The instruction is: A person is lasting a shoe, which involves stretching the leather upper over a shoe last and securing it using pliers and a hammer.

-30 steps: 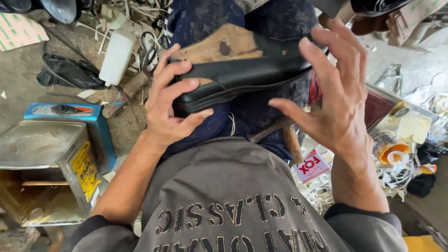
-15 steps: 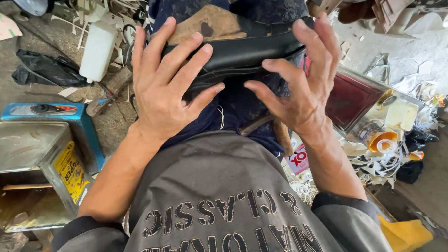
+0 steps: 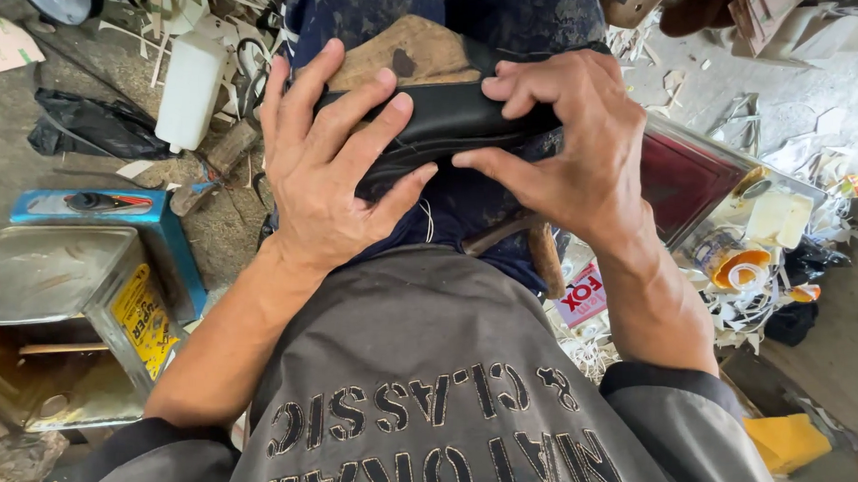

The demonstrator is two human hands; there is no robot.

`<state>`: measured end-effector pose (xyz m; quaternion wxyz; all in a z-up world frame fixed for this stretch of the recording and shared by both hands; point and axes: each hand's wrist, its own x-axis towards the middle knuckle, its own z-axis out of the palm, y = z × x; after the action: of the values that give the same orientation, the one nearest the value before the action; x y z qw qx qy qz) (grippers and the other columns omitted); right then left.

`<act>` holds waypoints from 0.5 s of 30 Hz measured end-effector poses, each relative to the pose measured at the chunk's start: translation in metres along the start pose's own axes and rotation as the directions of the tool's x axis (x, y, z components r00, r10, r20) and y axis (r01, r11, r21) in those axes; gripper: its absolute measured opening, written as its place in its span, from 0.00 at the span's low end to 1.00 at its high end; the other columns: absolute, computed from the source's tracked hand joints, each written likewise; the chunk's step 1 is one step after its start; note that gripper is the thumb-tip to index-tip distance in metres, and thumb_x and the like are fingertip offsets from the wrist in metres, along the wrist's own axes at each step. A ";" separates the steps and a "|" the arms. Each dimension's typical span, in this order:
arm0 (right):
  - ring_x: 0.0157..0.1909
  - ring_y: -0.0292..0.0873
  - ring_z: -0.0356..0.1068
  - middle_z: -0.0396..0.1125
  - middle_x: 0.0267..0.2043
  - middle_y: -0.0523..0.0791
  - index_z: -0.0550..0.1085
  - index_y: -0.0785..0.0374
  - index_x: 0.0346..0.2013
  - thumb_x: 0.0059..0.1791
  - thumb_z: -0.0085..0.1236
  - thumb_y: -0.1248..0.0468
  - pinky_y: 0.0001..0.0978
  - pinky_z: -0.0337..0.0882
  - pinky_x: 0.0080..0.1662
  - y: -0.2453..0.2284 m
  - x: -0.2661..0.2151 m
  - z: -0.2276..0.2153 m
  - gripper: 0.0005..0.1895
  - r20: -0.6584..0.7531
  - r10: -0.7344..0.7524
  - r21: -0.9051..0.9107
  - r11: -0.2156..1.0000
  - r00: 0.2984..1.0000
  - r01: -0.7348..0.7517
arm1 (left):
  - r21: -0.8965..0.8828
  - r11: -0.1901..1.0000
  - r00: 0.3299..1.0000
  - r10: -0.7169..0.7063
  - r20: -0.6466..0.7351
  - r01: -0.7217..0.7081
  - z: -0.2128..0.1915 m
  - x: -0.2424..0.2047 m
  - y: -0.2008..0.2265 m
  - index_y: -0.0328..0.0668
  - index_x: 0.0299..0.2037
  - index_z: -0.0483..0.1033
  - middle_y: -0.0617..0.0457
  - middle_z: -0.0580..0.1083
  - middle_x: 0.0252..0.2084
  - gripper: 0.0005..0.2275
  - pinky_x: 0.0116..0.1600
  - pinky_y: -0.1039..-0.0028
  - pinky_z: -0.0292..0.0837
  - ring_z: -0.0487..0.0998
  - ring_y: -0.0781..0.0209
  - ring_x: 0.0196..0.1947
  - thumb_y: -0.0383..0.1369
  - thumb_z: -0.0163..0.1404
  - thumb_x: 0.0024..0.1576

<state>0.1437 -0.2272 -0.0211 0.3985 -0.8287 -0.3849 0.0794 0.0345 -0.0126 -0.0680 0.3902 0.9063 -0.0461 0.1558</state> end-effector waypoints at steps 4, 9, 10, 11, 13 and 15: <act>0.55 0.45 0.76 0.77 0.48 0.43 0.63 0.60 0.63 0.44 0.87 0.58 0.40 0.68 0.60 -0.005 0.005 -0.010 0.44 0.126 0.256 -0.089 0.965 0.958 -0.246 | 0.006 1.000 1.000 0.006 0.001 -0.006 0.004 -0.006 -0.002 0.39 0.55 0.79 0.46 0.77 0.59 0.18 0.71 0.35 0.51 0.70 0.30 0.65 0.45 0.58 0.65; 0.59 0.50 0.72 0.73 0.60 0.47 0.55 0.63 0.76 0.61 0.68 0.48 0.47 0.66 0.64 0.008 -0.010 -0.012 0.40 0.192 0.029 -0.196 0.981 0.981 0.010 | 0.053 0.998 0.991 -0.037 0.130 0.031 -0.017 0.010 0.009 0.39 0.57 0.75 0.45 0.74 0.60 0.21 0.71 0.33 0.51 0.67 0.33 0.68 0.46 0.60 0.64; 0.65 0.57 0.66 0.68 0.63 0.52 0.59 0.64 0.73 0.61 0.64 0.47 0.53 0.66 0.66 0.010 -0.013 -0.014 0.37 0.157 -0.008 -0.240 0.970 0.988 0.046 | 0.062 0.998 0.981 -0.007 0.192 -0.005 -0.022 0.017 0.012 0.35 0.58 0.74 0.41 0.73 0.61 0.23 0.72 0.37 0.50 0.68 0.33 0.67 0.48 0.57 0.66; 0.71 0.63 0.61 0.63 0.66 0.57 0.62 0.66 0.70 0.61 0.60 0.46 0.60 0.66 0.68 0.011 -0.018 -0.015 0.34 0.131 -0.044 -0.275 0.958 0.990 0.079 | 0.072 0.997 0.966 0.012 0.258 -0.032 -0.029 0.022 0.016 0.31 0.59 0.74 0.38 0.72 0.61 0.25 0.73 0.42 0.48 0.69 0.33 0.67 0.49 0.55 0.67; 0.73 0.64 0.57 0.60 0.68 0.57 0.64 0.66 0.67 0.60 0.62 0.47 0.63 0.64 0.70 0.013 -0.030 -0.016 0.32 0.071 0.002 -0.240 0.971 0.997 0.015 | 0.098 0.991 0.929 0.045 0.367 -0.087 -0.027 0.038 0.020 0.33 0.65 0.69 0.40 0.68 0.66 0.32 0.72 0.40 0.51 0.65 0.37 0.69 0.49 0.64 0.60; 0.74 0.64 0.53 0.56 0.69 0.56 0.67 0.66 0.64 0.58 0.63 0.48 0.66 0.62 0.72 0.017 -0.038 -0.012 0.30 -0.009 0.044 -0.207 0.977 0.999 -0.045 | 0.122 0.978 0.878 0.091 0.471 -0.167 -0.023 0.048 0.019 0.34 0.70 0.64 0.42 0.65 0.70 0.42 0.70 0.38 0.54 0.61 0.40 0.71 0.49 0.73 0.54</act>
<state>0.1326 -0.2677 -0.0317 0.3088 -0.8743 -0.3717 0.0459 0.0701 -0.0079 -0.0247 0.2833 0.9402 -0.1855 -0.0357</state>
